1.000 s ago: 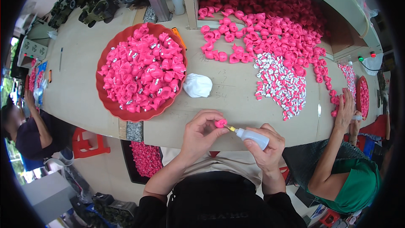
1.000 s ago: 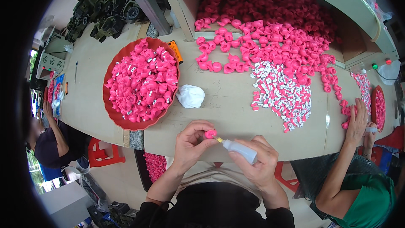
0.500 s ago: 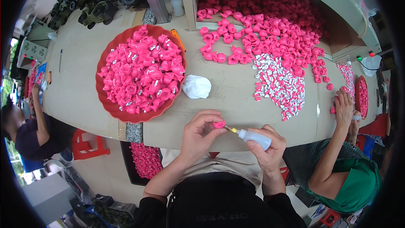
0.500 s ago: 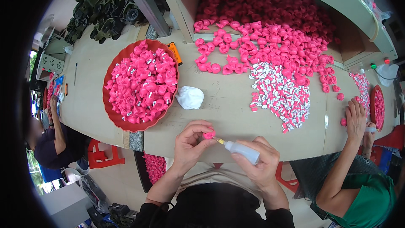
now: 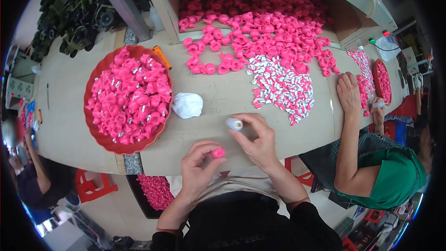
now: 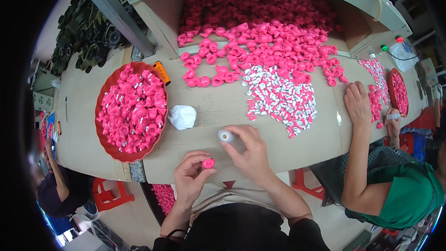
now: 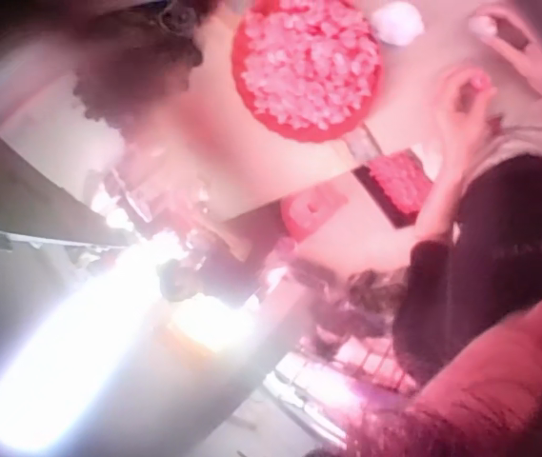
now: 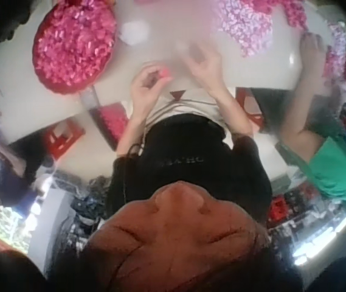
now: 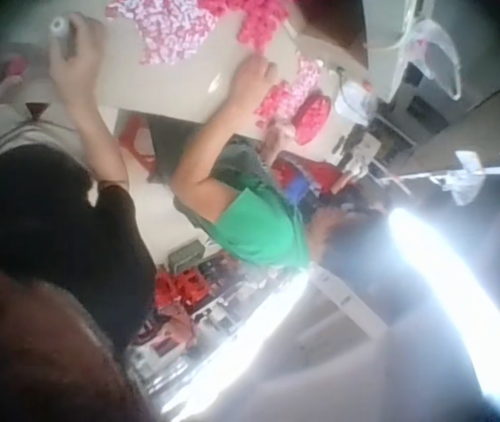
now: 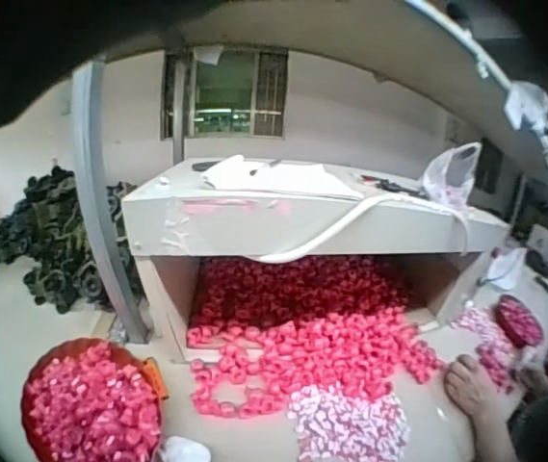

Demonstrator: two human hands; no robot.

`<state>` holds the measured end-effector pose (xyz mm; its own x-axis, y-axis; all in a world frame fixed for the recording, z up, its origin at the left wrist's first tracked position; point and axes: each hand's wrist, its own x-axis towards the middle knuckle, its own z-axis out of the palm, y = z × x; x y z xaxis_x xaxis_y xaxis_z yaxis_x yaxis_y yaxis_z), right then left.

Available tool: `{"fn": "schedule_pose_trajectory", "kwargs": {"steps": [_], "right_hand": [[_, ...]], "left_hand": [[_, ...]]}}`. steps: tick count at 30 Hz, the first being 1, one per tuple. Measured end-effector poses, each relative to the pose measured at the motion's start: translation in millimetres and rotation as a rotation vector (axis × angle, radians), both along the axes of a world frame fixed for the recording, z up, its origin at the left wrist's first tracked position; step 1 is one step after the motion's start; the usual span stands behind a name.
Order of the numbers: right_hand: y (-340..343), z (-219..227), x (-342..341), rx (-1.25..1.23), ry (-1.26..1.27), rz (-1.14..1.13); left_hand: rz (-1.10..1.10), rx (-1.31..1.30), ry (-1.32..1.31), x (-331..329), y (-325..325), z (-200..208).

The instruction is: The person assembles toy pieces by applying glue from a bottle into the cavities of small plastic components and attaching face inserts into them by hand.

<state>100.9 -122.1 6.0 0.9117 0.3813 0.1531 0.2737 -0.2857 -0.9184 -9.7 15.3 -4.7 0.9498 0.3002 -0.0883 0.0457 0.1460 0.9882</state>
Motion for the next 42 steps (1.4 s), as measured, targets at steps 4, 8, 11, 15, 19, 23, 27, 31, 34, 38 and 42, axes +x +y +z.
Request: {"fn": "schedule_pose_trajectory", "kwargs": {"steps": [4, 8, 11, 15, 19, 23, 27, 31, 34, 38, 42], "right_hand": [[-15, 4, 7, -0.042, -0.072, -0.057], [-30, 8, 38, -0.289, -0.277, -0.142], [-26, 7, 45, -0.408, -0.302, -0.156], [-25, 11, 48, -0.518, -0.231, -0.094], [-24, 12, 47, -0.488, -0.269, -0.097], [-31, 35, 25, -0.280, 0.010, -0.005], [-38, 40, -2, -0.033, 0.096, 0.200], [-37, 38, -6, -0.029, 0.013, 0.263], [-36, 39, -6, -0.070, -0.036, 0.278], [-33, 39, -10, -0.095, -0.126, 0.303], [-30, 39, -20, -0.125, -0.254, 0.217]], "left_hand": [[0.008, -0.012, -0.033, -1, -1, -2], [-0.007, 0.003, -0.041, 2, -4, 0], [0.002, -0.093, -0.027, 6, -7, 0], [-0.061, -0.093, -0.119, 7, -4, -4], [-0.142, 0.032, -0.177, 8, -2, -8], [-0.136, 0.014, -0.144, 8, -4, -6], [-0.134, 0.049, -0.055, 11, -5, 4], [-0.144, 0.079, -0.036, 14, -8, 6], [-0.179, 0.146, -0.063, 14, -8, 6], [-0.162, 0.098, -0.052, 11, -11, 7], [-0.118, -0.128, 0.077, 12, -14, 7]]}}
